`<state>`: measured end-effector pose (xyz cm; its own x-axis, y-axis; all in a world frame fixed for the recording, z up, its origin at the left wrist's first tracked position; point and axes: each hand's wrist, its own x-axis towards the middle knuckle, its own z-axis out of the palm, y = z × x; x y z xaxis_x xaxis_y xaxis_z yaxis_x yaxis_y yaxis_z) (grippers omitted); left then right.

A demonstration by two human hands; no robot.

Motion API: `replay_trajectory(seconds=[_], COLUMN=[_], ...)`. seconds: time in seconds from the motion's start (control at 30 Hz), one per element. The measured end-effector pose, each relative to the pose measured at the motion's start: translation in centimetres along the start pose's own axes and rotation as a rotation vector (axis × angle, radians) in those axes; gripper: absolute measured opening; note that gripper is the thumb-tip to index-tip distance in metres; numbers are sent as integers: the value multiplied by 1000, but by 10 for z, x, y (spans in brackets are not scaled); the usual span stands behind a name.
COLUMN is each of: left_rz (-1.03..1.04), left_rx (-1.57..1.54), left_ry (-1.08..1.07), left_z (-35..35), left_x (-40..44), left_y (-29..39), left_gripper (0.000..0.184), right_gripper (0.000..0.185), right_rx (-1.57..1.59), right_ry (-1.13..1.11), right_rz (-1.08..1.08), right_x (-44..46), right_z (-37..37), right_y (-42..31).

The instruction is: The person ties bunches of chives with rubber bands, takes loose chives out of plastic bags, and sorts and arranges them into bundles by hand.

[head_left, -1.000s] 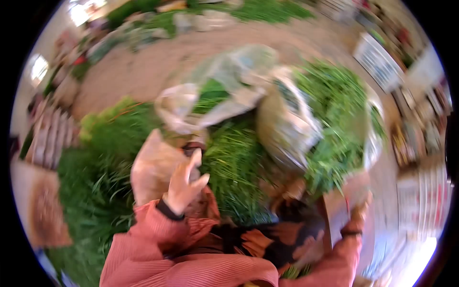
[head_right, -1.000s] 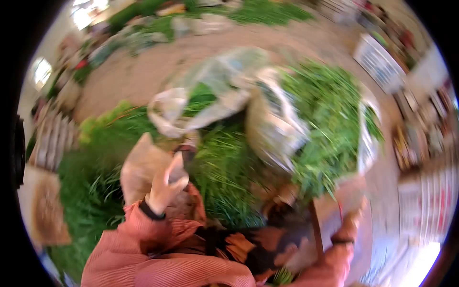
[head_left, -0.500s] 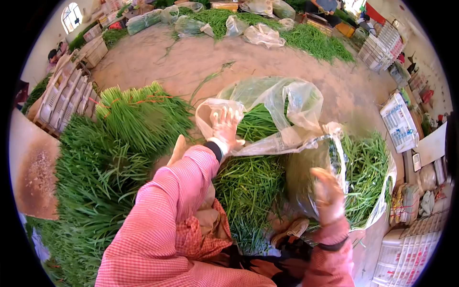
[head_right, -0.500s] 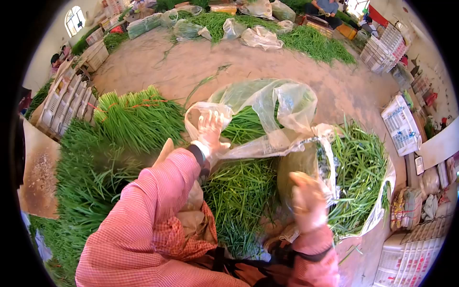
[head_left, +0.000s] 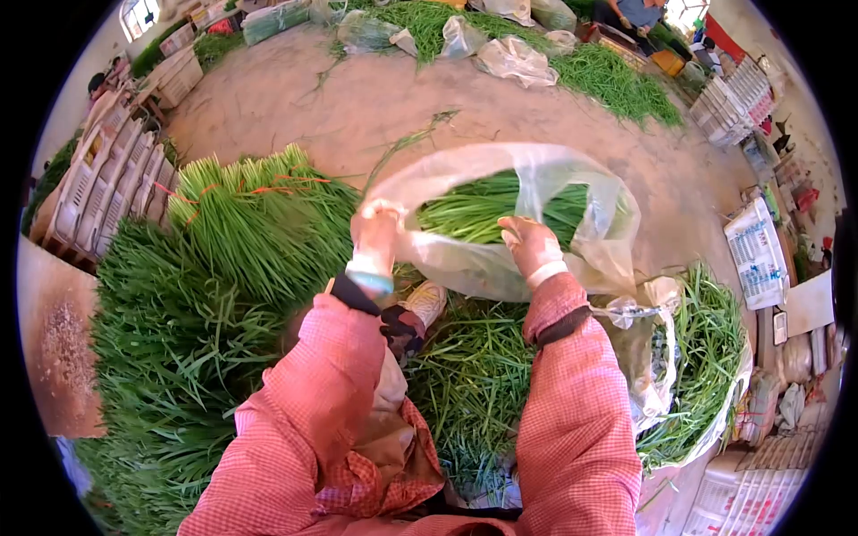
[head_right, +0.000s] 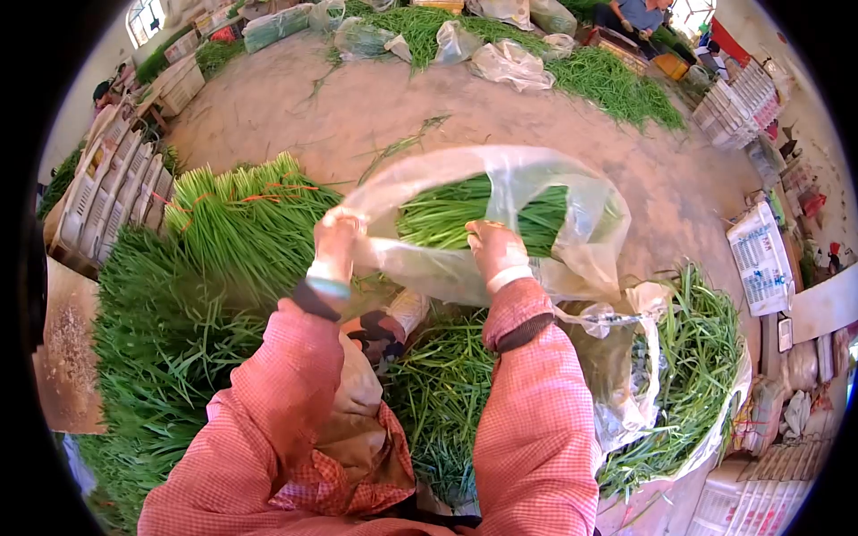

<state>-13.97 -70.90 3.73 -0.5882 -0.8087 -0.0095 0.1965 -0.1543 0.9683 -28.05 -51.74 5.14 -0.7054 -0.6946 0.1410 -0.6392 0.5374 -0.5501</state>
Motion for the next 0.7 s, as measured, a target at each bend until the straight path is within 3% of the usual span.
replay_trajectory(seconds=[0.07,0.1,0.13,0.2,0.3,0.33,0.4,0.47,0.5,0.53,0.6,0.63,0.7], left_rz=[2,6,2,-20,13,43,-54,-187,-197,-203,-263,-270,-267], left_rx=[190,119,49,60,39,56,-35,-53,-36,-38,-77,-56,-28], left_ry=[-41,-67,-88,-55,-33,-29,-26,11,5,8,17,13,11], left_z=[-2,0,2,9,7,8,-1,-8,-8,-6,-4,-5,-4], left_x=[-18,-23,-30,-45,-68,-75,-73,-69,-68,-68,-67,-67,-68], left_y=[19,24,27,44,55,55,54,59,62,65,71,72,74], left_gripper=[16,15,15,13,14,15,17,10,10,10,11,11,11], right_gripper=[21,23,45,77,93,97,84,60,38,38,45,41,48], right_rx=[-6,-48,-150,-598,-888,-894,-862,-931,-776,-776,-689,-588,-585], right_ry=[-161,-229,-453,-536,-801,-725,-732,-705,-609,-616,-695,-554,-412], right_rz=[24,-34,10,-267,-308,-350,-318,-415,-431,-432,-95,-108,-373], right_x=[24,32,43,49,45,45,42,39,38,42,54,55,57], right_z=[16,25,34,74,107,129,152,159,159,156,136,127,121], right_y=[7,7,7,0,-18,-3,12,23,31,34,24,30,46])
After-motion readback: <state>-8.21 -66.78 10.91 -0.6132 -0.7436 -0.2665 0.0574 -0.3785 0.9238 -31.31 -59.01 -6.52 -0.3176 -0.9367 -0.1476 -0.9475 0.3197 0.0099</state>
